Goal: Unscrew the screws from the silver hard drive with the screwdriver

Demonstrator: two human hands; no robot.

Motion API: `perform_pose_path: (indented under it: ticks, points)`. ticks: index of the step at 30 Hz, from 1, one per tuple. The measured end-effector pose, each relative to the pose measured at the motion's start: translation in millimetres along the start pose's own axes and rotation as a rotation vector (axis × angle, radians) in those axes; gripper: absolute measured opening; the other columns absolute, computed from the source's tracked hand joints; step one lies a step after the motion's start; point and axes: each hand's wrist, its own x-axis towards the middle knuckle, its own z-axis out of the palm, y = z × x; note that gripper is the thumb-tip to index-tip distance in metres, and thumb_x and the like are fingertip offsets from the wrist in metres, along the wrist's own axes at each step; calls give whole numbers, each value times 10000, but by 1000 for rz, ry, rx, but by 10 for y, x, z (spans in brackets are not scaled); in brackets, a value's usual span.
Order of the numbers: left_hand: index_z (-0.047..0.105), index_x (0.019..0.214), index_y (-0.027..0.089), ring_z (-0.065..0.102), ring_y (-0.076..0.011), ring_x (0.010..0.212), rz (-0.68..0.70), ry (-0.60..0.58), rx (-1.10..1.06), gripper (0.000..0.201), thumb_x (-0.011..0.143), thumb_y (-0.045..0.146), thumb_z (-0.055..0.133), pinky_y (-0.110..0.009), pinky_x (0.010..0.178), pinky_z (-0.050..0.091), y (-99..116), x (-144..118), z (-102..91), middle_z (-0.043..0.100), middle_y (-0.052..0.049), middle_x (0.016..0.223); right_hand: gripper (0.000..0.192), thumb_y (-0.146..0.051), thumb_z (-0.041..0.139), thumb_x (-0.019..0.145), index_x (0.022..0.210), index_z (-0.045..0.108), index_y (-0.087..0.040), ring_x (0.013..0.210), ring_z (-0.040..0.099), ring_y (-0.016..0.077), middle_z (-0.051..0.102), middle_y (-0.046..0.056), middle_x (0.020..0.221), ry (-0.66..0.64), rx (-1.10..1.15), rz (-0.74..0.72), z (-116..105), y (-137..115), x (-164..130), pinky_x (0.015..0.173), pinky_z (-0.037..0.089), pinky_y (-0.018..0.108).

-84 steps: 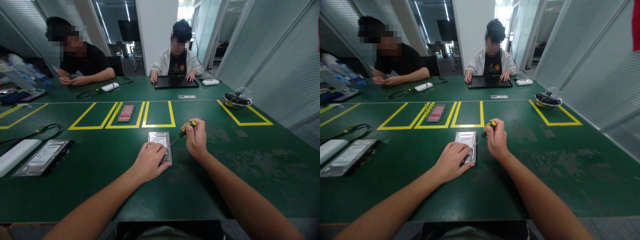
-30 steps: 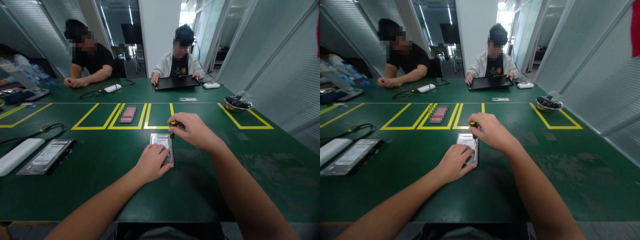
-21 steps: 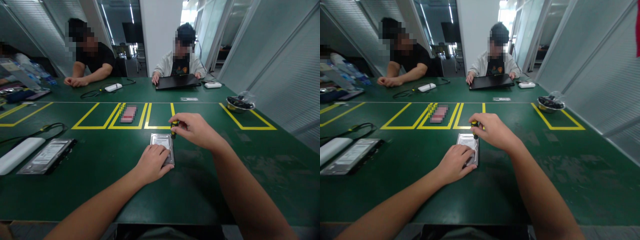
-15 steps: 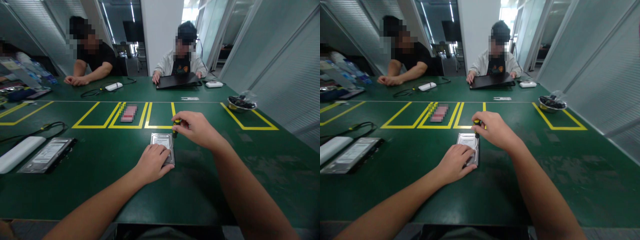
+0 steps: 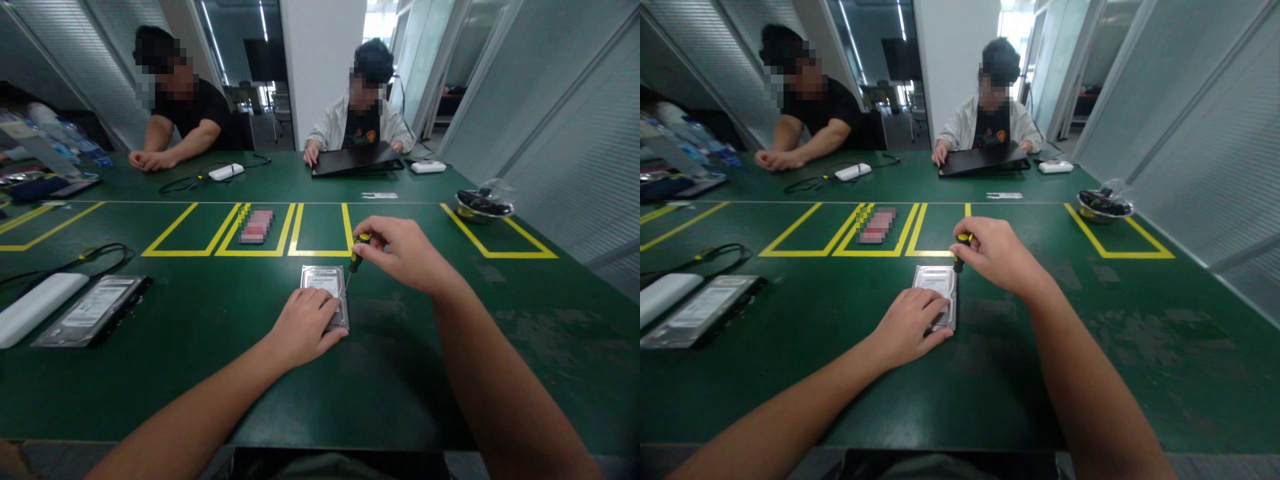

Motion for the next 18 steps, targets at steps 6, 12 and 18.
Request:
perform_pose_path:
  ticks: [6,12,18]
  points:
    - [587,1190,201,535,-285,1030,-2,5,-3,416,890,488,596,-443,886,407,-1,-4,-4,609,-99,1117,148,-267,641,842,949,665,-168,623,534,133,612,-3,702,-3,29,43,6,61,3,589,371,256]
    - [586,1188,197,532,-285,1036,-6,-12,0,415,889,484,598,-443,887,407,7,-1,-17,607,-95,1121,146,-271,647,842,937,666,-162,621,534,128,608,-6,698,-9,31,46,18,80,1,593,368,255]
    - [587,1183,196,527,-285,1034,-7,-13,0,412,892,488,591,-446,886,402,7,-5,-18,607,-92,1121,141,-263,647,844,936,667,-158,612,533,123,604,-10,693,-15,31,47,18,74,-3,582,366,250]
